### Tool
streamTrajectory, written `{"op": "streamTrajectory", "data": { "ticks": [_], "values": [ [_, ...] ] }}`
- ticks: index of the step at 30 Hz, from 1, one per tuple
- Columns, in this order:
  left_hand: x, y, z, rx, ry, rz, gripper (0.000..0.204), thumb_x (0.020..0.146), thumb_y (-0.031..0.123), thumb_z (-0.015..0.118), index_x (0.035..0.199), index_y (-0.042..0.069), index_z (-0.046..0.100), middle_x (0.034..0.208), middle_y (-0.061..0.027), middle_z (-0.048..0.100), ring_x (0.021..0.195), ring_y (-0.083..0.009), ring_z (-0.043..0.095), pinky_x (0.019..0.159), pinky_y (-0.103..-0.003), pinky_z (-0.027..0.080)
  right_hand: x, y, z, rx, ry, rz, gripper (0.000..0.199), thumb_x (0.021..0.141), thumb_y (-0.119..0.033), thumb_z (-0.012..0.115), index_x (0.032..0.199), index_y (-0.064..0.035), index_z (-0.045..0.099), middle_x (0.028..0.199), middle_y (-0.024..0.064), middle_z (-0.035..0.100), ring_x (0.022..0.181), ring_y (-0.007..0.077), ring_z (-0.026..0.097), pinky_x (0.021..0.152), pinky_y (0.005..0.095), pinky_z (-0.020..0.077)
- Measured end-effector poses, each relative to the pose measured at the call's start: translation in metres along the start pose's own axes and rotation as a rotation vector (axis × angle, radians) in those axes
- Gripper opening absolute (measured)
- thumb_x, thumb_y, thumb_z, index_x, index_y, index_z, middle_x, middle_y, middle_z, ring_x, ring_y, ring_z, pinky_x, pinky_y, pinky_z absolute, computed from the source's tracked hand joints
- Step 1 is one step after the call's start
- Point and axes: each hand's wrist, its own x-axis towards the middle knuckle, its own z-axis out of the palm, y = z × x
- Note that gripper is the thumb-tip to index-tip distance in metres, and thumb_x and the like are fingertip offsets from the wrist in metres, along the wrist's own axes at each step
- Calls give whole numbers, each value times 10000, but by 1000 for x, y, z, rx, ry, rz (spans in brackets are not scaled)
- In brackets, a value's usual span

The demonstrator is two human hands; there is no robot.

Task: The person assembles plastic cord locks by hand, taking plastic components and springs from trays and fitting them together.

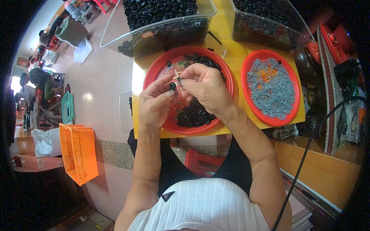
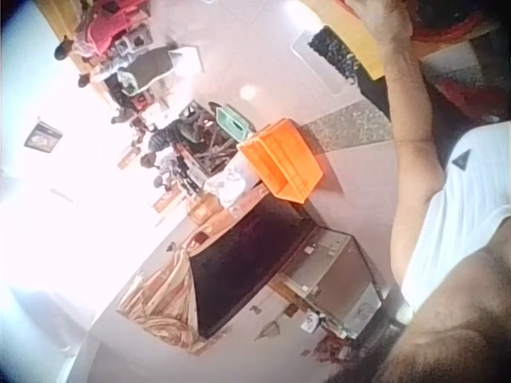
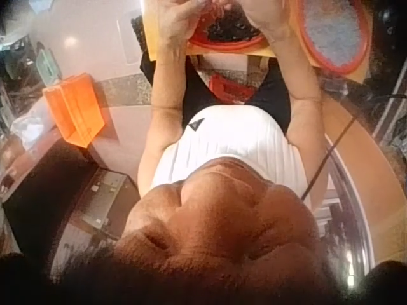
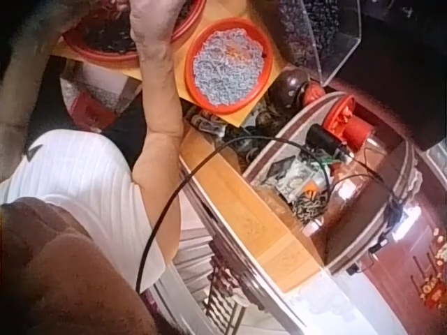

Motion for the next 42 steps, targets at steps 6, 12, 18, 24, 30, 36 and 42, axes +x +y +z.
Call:
{"op": "streamTrajectory", "data": {
  "ticks": [6, 12, 18, 24, 30, 36, 42],
  "values": [
    [1, -4, -7, -62, -58, 2, 317, 749, -24, 601, 1059, -27, 537, 856, -87, 605, 715, -131, 583, 609, -230, 467, -1, -1, 1, 36, 4, -15, 72, 783, -41, 547, 837, 5, 538, 708, 33, 570, 562, 72, 555, 477, 192, 438],
    [0, -3, -6, -98, -67, -35, 316, 756, -16, 596, 1064, -24, 526, 798, -71, 591, 704, -145, 585, 607, -236, 464, -5, -6, 6, -91, 21, -23, 59, 785, -34, 540, 828, 5, 533, 703, 22, 562, 570, 66, 550, 479, 187, 442],
    [0, -5, -10, -91, -125, -5, 231, 763, -9, 591, 987, -10, 538, 801, -82, 589, 690, -159, 588, 596, -243, 466, -6, -6, 4, -82, 36, -28, 70, 780, -29, 539, 839, 9, 534, 723, 22, 564, 580, 56, 544, 484, 183, 443],
    [-1, -4, -8, -144, -124, 2, 171, 769, -4, 587, 929, 8, 527, 839, -127, 598, 697, -178, 596, 582, -246, 474, -6, -6, 4, -64, 23, -42, 103, 772, -10, 526, 868, 23, 543, 740, 35, 574, 578, 58, 542, 490, 182, 444],
    [-1, -5, -9, -149, -123, 18, 165, 788, -11, 560, 950, -3, 530, 857, -133, 599, 726, -186, 599, 601, -253, 483, -7, -7, 4, -65, 14, -60, 109, 780, -12, 525, 879, 32, 541, 760, 57, 587, 579, 71, 550, 497, 188, 450],
    [-1, -9, -4, -122, -14, 118, 192, 803, -15, 541, 995, -3, 541, 883, -119, 606, 737, -174, 597, 622, -237, 475, -7, 1, 6, 62, -18, -29, 113, 805, -11, 518, 906, 37, 531, 770, 68, 587, 585, 81, 557, 509, 189, 458],
    [-5, -19, 5, -10, 116, 128, 153, 807, -8, 542, 959, -8, 565, 891, -94, 608, 710, -131, 582, 600, -216, 462, -5, 8, 9, 80, 74, -70, 128, 809, -22, 525, 925, 33, 525, 754, 57, 580, 596, 79, 558, 530, 187, 461]
  ]
}}
